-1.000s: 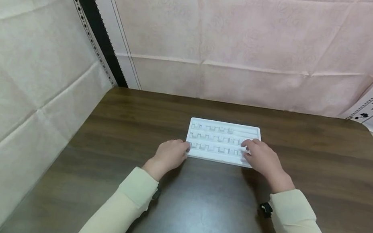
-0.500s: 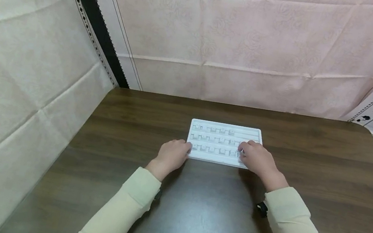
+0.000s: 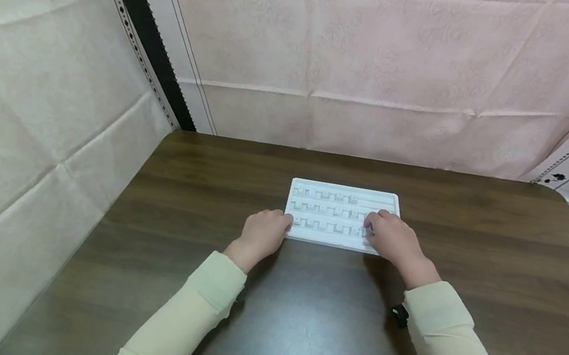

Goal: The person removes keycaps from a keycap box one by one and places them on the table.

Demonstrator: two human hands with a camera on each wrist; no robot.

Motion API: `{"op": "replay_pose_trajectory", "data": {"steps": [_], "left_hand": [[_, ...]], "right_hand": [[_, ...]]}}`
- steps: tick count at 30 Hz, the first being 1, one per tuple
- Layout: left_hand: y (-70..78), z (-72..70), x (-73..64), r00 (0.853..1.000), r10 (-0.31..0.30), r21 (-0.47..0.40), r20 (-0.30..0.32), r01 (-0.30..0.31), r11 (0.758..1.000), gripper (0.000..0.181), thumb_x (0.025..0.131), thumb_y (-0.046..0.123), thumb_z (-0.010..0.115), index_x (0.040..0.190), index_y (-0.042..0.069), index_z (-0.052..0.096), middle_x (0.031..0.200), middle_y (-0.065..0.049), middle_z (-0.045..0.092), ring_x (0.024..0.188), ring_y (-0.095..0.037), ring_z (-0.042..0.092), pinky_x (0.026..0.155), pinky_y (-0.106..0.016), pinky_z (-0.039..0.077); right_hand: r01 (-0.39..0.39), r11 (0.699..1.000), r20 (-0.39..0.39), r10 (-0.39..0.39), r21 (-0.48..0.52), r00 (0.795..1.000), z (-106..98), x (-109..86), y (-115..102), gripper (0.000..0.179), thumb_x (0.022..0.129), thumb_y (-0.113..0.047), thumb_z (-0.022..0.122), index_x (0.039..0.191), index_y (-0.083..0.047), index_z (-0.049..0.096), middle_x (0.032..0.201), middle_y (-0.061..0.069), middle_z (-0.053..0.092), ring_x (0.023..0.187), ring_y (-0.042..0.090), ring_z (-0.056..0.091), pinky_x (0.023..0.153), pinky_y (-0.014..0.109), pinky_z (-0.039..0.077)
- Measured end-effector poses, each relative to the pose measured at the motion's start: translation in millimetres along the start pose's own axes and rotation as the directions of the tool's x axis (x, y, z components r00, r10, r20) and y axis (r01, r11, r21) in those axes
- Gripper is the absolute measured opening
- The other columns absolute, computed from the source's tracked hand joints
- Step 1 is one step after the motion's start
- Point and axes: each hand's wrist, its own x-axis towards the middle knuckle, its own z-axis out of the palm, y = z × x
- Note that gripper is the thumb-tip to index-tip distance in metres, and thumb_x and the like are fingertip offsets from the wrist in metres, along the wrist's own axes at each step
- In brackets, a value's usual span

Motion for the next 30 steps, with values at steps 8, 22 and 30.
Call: {"op": "replay_pose_trajectory", "data": {"steps": [8, 22, 30], "left_hand": [[-0.3, -0.8, 3.1, 1.0, -0.018, -0.011, 0.015, 0.018, 1.0, 0.01, 0.089, 0.018, 0.059, 0.095, 0.012, 0.064, 0.085, -0.005, 0.064, 0.066, -0.018, 0.052, 0.056, -0.031, 0.043], [2.4, -0.9, 3.2, 0.999, -0.032, -0.001, 0.018, 0.032, 0.999, 0.012, 0.088, 0.017, 0.061, 0.099, 0.013, 0.064, 0.088, -0.005, 0.065, 0.07, -0.018, 0.052, 0.061, -0.031, 0.046], [3.1, -0.6, 2.8, 1.0, -0.019, 0.008, 0.012, 0.019, 1.0, 0.01, 0.09, 0.017, 0.058, 0.097, 0.013, 0.064, 0.088, -0.004, 0.065, 0.069, -0.018, 0.053, 0.061, -0.032, 0.047]], "right_hand": [[-0.054, 0.998, 0.005, 0.054, 0.022, 0.999, -14, -3.1, 7, 0.02, 0.086, -0.011, 0.06, 0.104, -0.003, 0.062, 0.105, 0.017, 0.06, 0.087, 0.028, 0.054, 0.079, 0.046, 0.047], [-0.186, 0.98, 0.082, 0.18, 0.075, 0.98, -26, -22.2, 49, 0.022, 0.086, -0.013, 0.059, 0.103, 0.0, 0.06, 0.099, 0.019, 0.057, 0.084, 0.03, 0.051, 0.073, 0.047, 0.044], [-0.228, 0.971, 0.161, 0.215, 0.067, 0.963, -29, -34.2, 72, 0.02, 0.086, -0.012, 0.055, 0.101, 0.0, 0.06, 0.097, 0.02, 0.058, 0.082, 0.03, 0.053, 0.069, 0.047, 0.045]]}}
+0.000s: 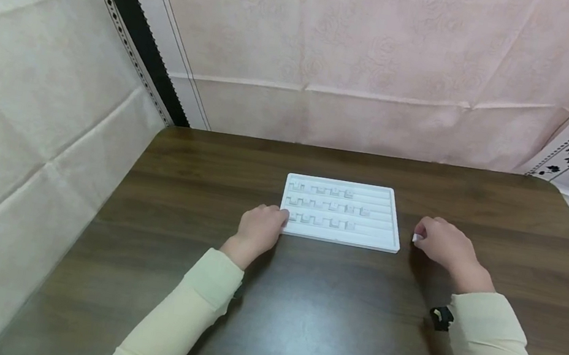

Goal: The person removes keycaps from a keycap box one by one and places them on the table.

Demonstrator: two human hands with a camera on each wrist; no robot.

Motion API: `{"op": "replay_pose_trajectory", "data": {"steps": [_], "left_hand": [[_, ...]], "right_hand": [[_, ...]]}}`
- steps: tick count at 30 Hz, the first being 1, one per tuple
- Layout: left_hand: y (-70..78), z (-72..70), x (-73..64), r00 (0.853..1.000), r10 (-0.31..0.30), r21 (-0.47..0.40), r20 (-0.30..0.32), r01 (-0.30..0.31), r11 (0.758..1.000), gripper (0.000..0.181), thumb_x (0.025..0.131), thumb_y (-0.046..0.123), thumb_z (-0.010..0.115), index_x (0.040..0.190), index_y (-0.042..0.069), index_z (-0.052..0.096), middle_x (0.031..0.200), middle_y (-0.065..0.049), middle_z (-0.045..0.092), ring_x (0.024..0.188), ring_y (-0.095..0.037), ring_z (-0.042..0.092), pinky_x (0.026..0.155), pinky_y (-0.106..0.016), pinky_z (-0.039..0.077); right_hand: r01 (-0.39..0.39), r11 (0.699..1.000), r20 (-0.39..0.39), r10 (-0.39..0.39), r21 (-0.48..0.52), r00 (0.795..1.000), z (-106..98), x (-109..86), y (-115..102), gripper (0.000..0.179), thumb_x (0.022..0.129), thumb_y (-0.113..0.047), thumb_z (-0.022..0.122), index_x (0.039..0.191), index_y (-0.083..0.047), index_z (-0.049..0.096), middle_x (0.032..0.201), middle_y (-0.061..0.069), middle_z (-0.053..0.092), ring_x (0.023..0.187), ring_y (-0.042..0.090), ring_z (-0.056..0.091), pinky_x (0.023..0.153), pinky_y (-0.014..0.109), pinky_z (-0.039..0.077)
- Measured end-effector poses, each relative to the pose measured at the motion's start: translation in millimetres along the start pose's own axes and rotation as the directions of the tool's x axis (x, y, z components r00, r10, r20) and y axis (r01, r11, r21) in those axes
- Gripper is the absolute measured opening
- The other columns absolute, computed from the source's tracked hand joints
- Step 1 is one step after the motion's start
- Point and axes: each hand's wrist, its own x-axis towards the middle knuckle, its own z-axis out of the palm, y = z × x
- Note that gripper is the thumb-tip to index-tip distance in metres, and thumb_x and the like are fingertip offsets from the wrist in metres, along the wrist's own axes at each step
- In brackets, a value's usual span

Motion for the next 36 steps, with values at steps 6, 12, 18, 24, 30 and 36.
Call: {"op": "replay_pose_trajectory", "data": {"steps": [6, 12, 18, 24, 30, 36], "left_hand": [[-0.9, -1.2, -1.0, 1.0, -0.001, -0.006, 0.003, 0.001, 1.0, 0.009, 0.089, 0.016, 0.059, 0.096, 0.013, 0.064, 0.086, -0.005, 0.065, 0.066, -0.018, 0.051, 0.058, -0.03, 0.045], [-1.4, -1.8, -1.4, 1.0, -0.007, -0.02, 0.022, 0.007, 1.0, 0.009, 0.089, 0.017, 0.059, 0.096, 0.013, 0.062, 0.087, -0.005, 0.064, 0.069, -0.018, 0.051, 0.058, -0.03, 0.044], [-2.2, -1.2, -0.6, 0.999, -0.011, -0.037, 0.033, 0.012, 0.999, 0.007, 0.089, 0.017, 0.06, 0.095, 0.013, 0.061, 0.087, -0.004, 0.063, 0.071, -0.018, 0.05, 0.059, -0.03, 0.043], [-2.5, -1.1, -1.6, 1.0, -0.011, -0.043, 0.029, 0.012, 0.999, 0.009, 0.089, 0.017, 0.06, 0.097, 0.013, 0.061, 0.089, -0.005, 0.064, 0.072, -0.019, 0.051, 0.061, -0.031, 0.044], [-2.3, -0.3, -1.4, 1.0, -0.007, -0.046, 0.028, 0.008, 0.999, 0.01, 0.089, 0.017, 0.06, 0.098, 0.013, 0.061, 0.091, -0.005, 0.064, 0.073, -0.018, 0.051, 0.062, -0.031, 0.045], [-1.4, 0.7, -0.1, 1.0, -0.002, -0.047, 0.029, 0.003, 0.999, 0.013, 0.089, 0.017, 0.059, 0.101, 0.013, 0.061, 0.093, -0.005, 0.064, 0.074, -0.019, 0.05, 0.062, -0.03, 0.045]], "right_hand": [[-0.012, 1.0, 0.051, 0.011, 0.013, 0.999, 2, -0.4, 9, 0.022, 0.086, -0.012, 0.055, 0.103, 0.0, 0.059, 0.097, 0.02, 0.058, 0.082, 0.03, 0.052, 0.068, 0.046, 0.044], [-0.023, 1.0, 0.066, 0.021, 0.022, 0.998, 2, -0.9, 10, 0.024, 0.085, -0.013, 0.056, 0.104, 0.001, 0.058, 0.099, 0.021, 0.057, 0.082, 0.031, 0.052, 0.067, 0.046, 0.043], [-0.031, 0.999, 0.066, 0.029, 0.027, 0.997, 0, 0.2, 7, 0.035, 0.085, -0.016, 0.056, 0.114, 0.003, 0.054, 0.111, 0.026, 0.055, 0.093, 0.037, 0.053, 0.075, 0.055, 0.043], [-0.025, 0.999, 0.064, 0.022, 0.044, 0.998, -2, 0.4, 4, 0.041, 0.086, -0.02, 0.058, 0.119, 0.003, 0.051, 0.116, 0.028, 0.051, 0.104, 0.043, 0.046, 0.081, 0.06, 0.04], [-0.01, 0.999, 0.058, 0.007, 0.053, 0.998, -2, 0.0, 0, 0.043, 0.087, -0.021, 0.057, 0.121, 0.004, 0.049, 0.12, 0.029, 0.048, 0.11, 0.046, 0.043, 0.085, 0.062, 0.038], [-0.005, 0.998, 0.045, 0.002, 0.058, 0.999, -2, -1.6, -3, 0.041, 0.088, -0.021, 0.055, 0.121, 0.003, 0.049, 0.121, 0.028, 0.048, 0.11, 0.045, 0.043, 0.085, 0.062, 0.038]]}}
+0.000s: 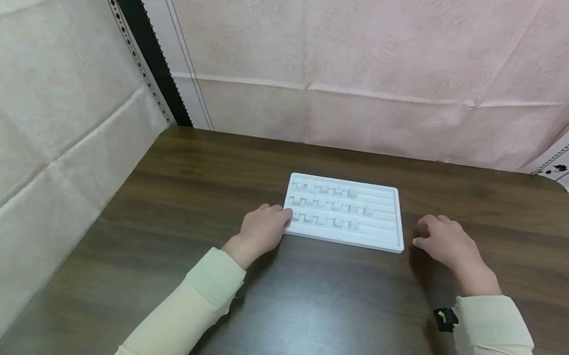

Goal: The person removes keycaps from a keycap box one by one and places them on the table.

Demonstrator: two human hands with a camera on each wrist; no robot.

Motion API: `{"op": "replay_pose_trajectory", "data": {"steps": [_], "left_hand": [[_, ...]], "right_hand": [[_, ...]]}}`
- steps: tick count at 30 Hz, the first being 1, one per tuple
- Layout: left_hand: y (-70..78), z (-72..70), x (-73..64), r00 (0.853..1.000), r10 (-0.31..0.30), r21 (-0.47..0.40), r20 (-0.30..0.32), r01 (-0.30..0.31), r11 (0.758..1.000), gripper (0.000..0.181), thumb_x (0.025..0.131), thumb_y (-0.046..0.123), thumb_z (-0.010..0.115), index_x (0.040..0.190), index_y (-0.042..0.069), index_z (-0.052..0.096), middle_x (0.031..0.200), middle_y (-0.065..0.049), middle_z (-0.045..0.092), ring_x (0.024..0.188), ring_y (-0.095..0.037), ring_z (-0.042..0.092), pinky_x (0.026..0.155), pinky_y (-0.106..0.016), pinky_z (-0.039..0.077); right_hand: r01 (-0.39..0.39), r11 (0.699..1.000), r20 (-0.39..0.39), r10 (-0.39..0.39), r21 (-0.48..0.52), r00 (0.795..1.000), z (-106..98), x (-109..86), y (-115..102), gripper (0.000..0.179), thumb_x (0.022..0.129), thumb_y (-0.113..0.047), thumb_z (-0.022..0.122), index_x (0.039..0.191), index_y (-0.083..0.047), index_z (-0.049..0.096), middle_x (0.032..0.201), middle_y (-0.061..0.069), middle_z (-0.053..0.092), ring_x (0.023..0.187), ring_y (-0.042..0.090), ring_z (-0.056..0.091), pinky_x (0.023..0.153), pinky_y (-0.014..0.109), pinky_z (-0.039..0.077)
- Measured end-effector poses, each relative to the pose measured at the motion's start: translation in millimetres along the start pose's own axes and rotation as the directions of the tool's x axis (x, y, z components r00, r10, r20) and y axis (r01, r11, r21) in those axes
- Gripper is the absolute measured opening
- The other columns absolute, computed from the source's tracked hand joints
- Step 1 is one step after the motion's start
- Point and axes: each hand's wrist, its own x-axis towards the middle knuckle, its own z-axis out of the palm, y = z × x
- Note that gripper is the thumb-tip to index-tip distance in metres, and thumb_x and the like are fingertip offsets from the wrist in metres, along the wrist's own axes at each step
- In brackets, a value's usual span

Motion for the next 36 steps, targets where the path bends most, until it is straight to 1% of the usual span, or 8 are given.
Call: {"op": "replay_pose_trajectory", "data": {"steps": [9, 19, 25, 28, 33, 36], "left_hand": [[-1.3, 0.9, -0.8, 1.0, -0.002, 0.004, 0.0, 0.002, 1.0, 0.013, 0.09, 0.017, 0.057, 0.101, 0.012, 0.06, 0.092, -0.006, 0.064, 0.074, -0.019, 0.051, 0.062, -0.031, 0.045], [-3.5, -0.3, -2.7, 1.0, 0.009, 0.016, 0.001, -0.009, 1.0, 0.014, 0.091, 0.017, 0.057, 0.103, 0.012, 0.06, 0.093, -0.006, 0.064, 0.075, -0.02, 0.051, 0.063, -0.031, 0.045], [-3.3, -2.1, -2.5, 1.0, 0.004, 0.014, 0.0, -0.004, 1.0, 0.014, 0.09, 0.017, 0.058, 0.103, 0.012, 0.06, 0.092, -0.006, 0.064, 0.074, -0.019, 0.051, 0.062, -0.031, 0.045], [-2.0, -2.1, -1.8, 1.0, -0.001, 0.013, -0.002, 0.001, 1.0, 0.014, 0.09, 0.017, 0.058, 0.103, 0.013, 0.06, 0.092, -0.006, 0.064, 0.074, -0.019, 0.051, 0.061, -0.03, 0.044], [0.5, -0.8, 0.1, 1.0, 0.008, 0.013, 0.006, -0.008, 1.0, 0.012, 0.091, 0.018, 0.057, 0.102, 0.013, 0.06, 0.092, -0.005, 0.063, 0.074, -0.018, 0.05, 0.061, -0.03, 0.044], [0.7, -0.9, 0.0, 1.0, -0.001, 0.016, 0.011, 0.001, 1.0, 0.011, 0.091, 0.018, 0.056, 0.101, 0.014, 0.059, 0.091, -0.004, 0.063, 0.074, -0.018, 0.05, 0.061, -0.031, 0.045]], "right_hand": [[0.017, 1.0, -0.018, -0.016, 0.007, 1.0, 4, 0.8, -9, 0.04, 0.089, -0.019, 0.055, 0.121, 0.003, 0.049, 0.121, 0.027, 0.049, 0.11, 0.043, 0.044, 0.085, 0.061, 0.038], [0.01, 1.0, -0.032, -0.01, 0.023, 0.999, 10, 5.2, -16, 0.042, 0.09, -0.021, 0.055, 0.123, 0.004, 0.047, 0.122, 0.026, 0.05, 0.109, 0.041, 0.048, 0.086, 0.059, 0.039], [0.026, 1.0, -0.046, -0.025, 0.009, 0.999, 8, 10.2, -24, 0.04, 0.09, -0.019, 0.055, 0.121, 0.004, 0.049, 0.118, 0.025, 0.053, 0.104, 0.037, 0.051, 0.085, 0.056, 0.041], [0.038, 0.999, -0.048, -0.038, 0.003, 0.998, 7, 10.5, -27, 0.038, 0.089, -0.018, 0.055, 0.12, 0.003, 0.05, 0.116, 0.024, 0.054, 0.101, 0.036, 0.051, 0.084, 0.056, 0.041], [0.046, 0.999, -0.045, -0.047, -0.007, 0.998, 6, 9.4, -30, 0.037, 0.089, -0.016, 0.055, 0.12, 0.003, 0.05, 0.114, 0.023, 0.054, 0.098, 0.034, 0.05, 0.082, 0.055, 0.041], [0.058, 0.998, -0.038, -0.059, -0.007, 0.998, 7, 10.3, -32, 0.038, 0.088, -0.016, 0.055, 0.12, 0.003, 0.05, 0.113, 0.023, 0.054, 0.097, 0.034, 0.051, 0.081, 0.054, 0.041]]}}
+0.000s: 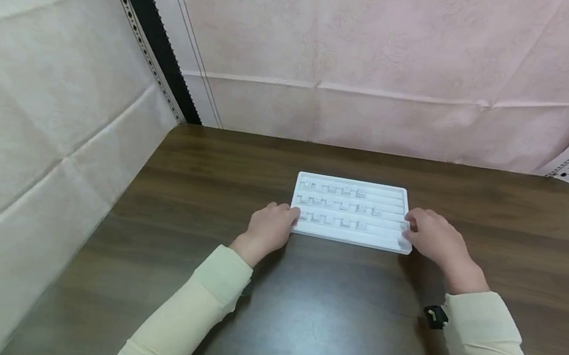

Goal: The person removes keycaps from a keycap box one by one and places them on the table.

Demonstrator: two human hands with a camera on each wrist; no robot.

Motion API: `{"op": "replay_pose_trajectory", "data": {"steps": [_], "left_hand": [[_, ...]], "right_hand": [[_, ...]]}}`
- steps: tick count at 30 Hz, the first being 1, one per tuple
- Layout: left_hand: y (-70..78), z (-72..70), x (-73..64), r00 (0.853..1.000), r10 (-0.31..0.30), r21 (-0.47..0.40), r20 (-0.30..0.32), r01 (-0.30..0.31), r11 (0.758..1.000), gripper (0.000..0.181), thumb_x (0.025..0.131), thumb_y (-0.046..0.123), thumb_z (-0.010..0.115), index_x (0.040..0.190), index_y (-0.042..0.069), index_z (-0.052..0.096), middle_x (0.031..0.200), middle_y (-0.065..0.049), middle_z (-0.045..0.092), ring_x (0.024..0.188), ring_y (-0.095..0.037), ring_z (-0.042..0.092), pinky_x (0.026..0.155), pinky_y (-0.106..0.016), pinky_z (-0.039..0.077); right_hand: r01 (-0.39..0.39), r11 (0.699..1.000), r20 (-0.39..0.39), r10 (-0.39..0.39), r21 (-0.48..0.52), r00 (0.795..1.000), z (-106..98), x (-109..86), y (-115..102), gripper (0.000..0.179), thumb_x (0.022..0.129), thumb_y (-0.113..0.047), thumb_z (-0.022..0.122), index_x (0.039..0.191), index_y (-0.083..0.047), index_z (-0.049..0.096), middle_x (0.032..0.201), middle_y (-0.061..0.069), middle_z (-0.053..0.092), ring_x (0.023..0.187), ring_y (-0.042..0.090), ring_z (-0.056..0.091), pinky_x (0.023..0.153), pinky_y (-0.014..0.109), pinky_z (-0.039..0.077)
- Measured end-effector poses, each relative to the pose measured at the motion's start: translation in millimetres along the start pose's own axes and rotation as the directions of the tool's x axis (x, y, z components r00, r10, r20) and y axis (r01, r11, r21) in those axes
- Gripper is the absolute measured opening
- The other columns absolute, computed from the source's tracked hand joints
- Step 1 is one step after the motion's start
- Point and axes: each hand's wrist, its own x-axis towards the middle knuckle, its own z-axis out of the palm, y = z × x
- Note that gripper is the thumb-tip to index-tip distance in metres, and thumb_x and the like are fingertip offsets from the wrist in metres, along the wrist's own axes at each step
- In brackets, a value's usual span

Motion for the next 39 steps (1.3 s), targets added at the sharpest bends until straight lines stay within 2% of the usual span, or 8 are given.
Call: {"op": "replay_pose_trajectory", "data": {"steps": [6, 28, 39], "left_hand": [[0.1, 0.1, 0.4, 1.0, -0.006, 0.001, 0.003, 0.006, 1.0, 0.011, 0.091, 0.018, 0.056, 0.1, 0.014, 0.06, 0.092, -0.004, 0.063, 0.074, -0.018, 0.051, 0.061, -0.031, 0.046], [-0.2, 1.1, 1.3, 1.0, -0.006, -0.023, 0.011, 0.006, 1.0, 0.01, 0.09, 0.017, 0.057, 0.099, 0.014, 0.059, 0.092, -0.004, 0.063, 0.075, -0.018, 0.05, 0.061, -0.029, 0.042], [-0.3, -0.4, 0.0, 1.0, -0.001, -0.012, 0.006, 0.001, 1.0, 0.011, 0.091, 0.018, 0.057, 0.1, 0.014, 0.06, 0.093, -0.004, 0.064, 0.075, -0.018, 0.051, 0.062, -0.03, 0.044]], "right_hand": [[0.013, 1.0, -0.003, -0.013, 0.002, 1.0, 4, 2.7, -4, 0.035, 0.088, -0.015, 0.054, 0.118, 0.003, 0.052, 0.109, 0.022, 0.055, 0.093, 0.032, 0.05, 0.078, 0.051, 0.042], [0.06, 0.998, -0.006, -0.06, 0.02, 0.998, 14, 10.6, -26, 0.033, 0.089, -0.017, 0.054, 0.118, -0.001, 0.054, 0.115, 0.021, 0.056, 0.099, 0.033, 0.052, 0.082, 0.053, 0.043], [0.096, 0.995, -0.002, -0.096, -0.005, 0.995, 17, 14.6, -38, 0.033, 0.088, -0.016, 0.056, 0.117, -0.002, 0.055, 0.116, 0.021, 0.056, 0.102, 0.034, 0.052, 0.085, 0.053, 0.043]]}}
